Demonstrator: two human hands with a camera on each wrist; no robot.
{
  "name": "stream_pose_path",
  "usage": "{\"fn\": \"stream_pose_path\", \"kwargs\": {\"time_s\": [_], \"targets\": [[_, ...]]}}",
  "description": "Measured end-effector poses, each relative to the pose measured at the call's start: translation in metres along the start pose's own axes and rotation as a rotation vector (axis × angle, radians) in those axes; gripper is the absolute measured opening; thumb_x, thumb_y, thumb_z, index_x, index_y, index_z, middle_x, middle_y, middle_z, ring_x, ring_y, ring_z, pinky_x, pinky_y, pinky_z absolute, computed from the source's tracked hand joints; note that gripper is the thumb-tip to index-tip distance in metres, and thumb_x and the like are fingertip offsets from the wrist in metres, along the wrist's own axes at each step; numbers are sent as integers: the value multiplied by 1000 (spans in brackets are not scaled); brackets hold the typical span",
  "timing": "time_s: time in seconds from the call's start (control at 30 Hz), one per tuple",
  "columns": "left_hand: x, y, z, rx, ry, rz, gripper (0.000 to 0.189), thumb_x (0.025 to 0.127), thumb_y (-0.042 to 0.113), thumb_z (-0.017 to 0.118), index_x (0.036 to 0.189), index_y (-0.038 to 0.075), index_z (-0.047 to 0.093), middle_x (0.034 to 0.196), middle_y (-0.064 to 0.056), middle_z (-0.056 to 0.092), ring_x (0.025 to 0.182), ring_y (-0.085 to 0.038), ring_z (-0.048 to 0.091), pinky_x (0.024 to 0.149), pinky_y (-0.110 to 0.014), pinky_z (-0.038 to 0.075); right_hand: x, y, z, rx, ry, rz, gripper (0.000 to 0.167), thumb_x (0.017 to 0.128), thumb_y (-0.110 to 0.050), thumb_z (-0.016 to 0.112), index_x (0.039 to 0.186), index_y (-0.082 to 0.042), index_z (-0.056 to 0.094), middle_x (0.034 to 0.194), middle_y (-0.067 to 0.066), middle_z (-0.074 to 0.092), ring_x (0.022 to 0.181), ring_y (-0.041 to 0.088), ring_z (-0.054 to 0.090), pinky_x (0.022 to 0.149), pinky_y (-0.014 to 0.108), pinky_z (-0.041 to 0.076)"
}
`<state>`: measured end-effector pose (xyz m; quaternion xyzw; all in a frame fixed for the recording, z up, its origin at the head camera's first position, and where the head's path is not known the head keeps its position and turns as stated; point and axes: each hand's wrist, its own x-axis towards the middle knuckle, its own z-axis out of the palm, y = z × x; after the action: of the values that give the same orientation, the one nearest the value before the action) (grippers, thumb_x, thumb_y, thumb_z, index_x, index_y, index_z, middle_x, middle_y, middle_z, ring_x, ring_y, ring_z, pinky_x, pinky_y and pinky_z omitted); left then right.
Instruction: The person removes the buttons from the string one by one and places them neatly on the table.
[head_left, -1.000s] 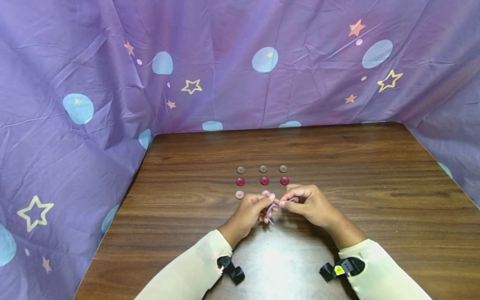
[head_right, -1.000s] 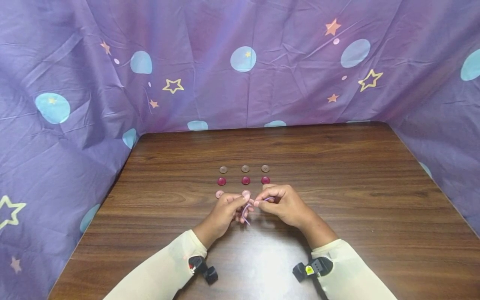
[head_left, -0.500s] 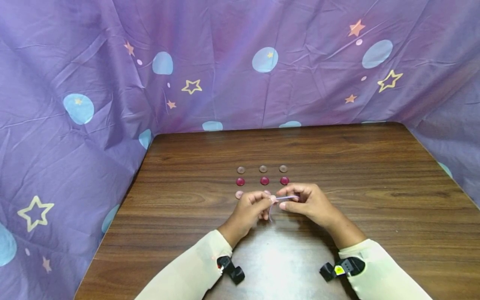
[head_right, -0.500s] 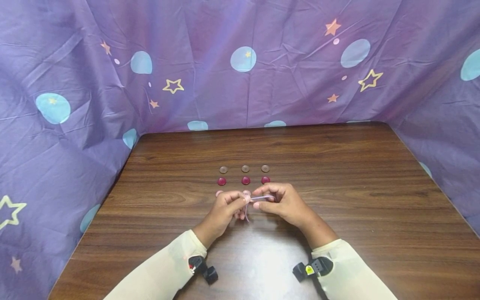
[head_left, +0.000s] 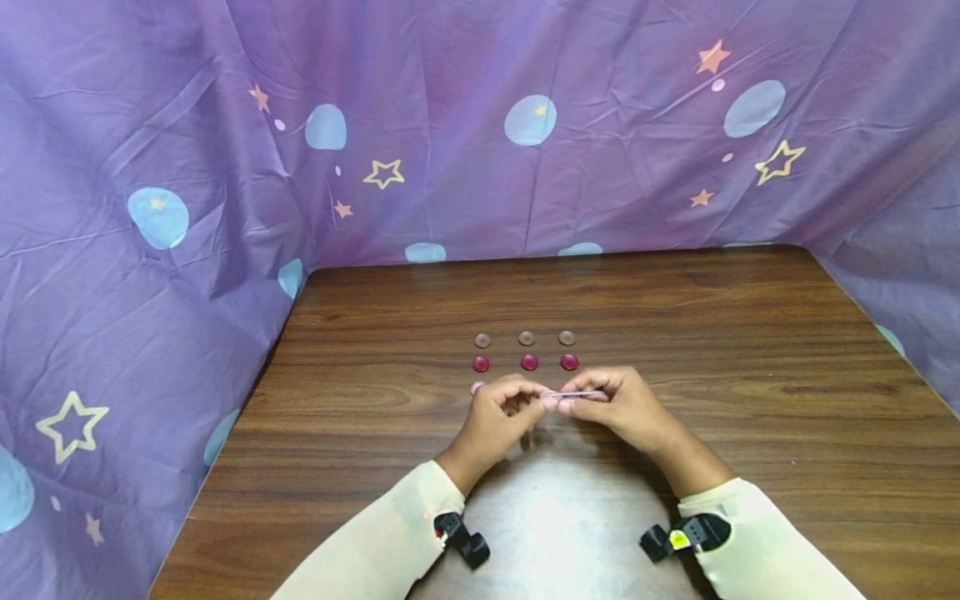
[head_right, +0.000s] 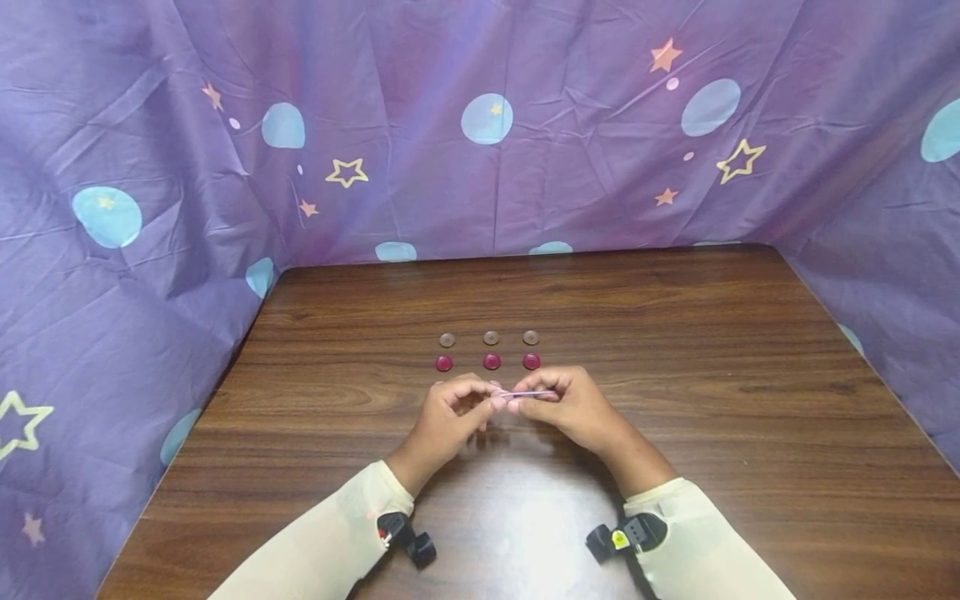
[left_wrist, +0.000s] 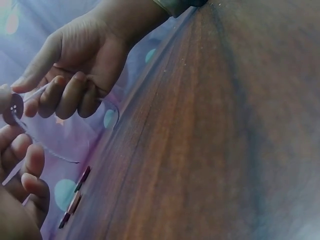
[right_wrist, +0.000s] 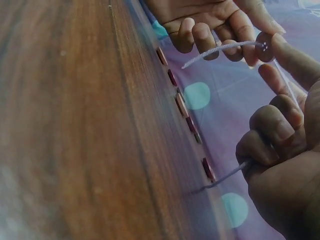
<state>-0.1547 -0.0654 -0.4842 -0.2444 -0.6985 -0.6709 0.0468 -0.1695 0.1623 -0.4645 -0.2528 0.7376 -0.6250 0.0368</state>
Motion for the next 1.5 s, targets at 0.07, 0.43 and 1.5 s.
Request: {"fn": "stream_pose_path", "kwargs": {"time_s": [0.07,0.43,1.5], "targets": [[0,-1,0,32,2,36,13,96,1,79,106,-7,79,97,-27,74,70,1,60,60,-17,53,0,1,0,1,9,-5,11,91,8,78,101,12,77,88,-14,79,75,-2,65,65,17,55],[0,-4,-3,86,-8,104,22,91,0,86,112,-4,81,101,-22,75,78,-2,63,66,-19,58,0,1,-1,-6,5,16,17,93,8,78,108,15,76,99,-16,83,88,0,76,76,19,63],[6,-11,-11,224,52,242,27,86,4,92,111,0,82,120,-22,56,85,-43,61,60,-36,61,1,0,-6,-128,106,2,8,91,4,81,99,5,82,87,-17,79,73,-2,64,62,18,53]]}}
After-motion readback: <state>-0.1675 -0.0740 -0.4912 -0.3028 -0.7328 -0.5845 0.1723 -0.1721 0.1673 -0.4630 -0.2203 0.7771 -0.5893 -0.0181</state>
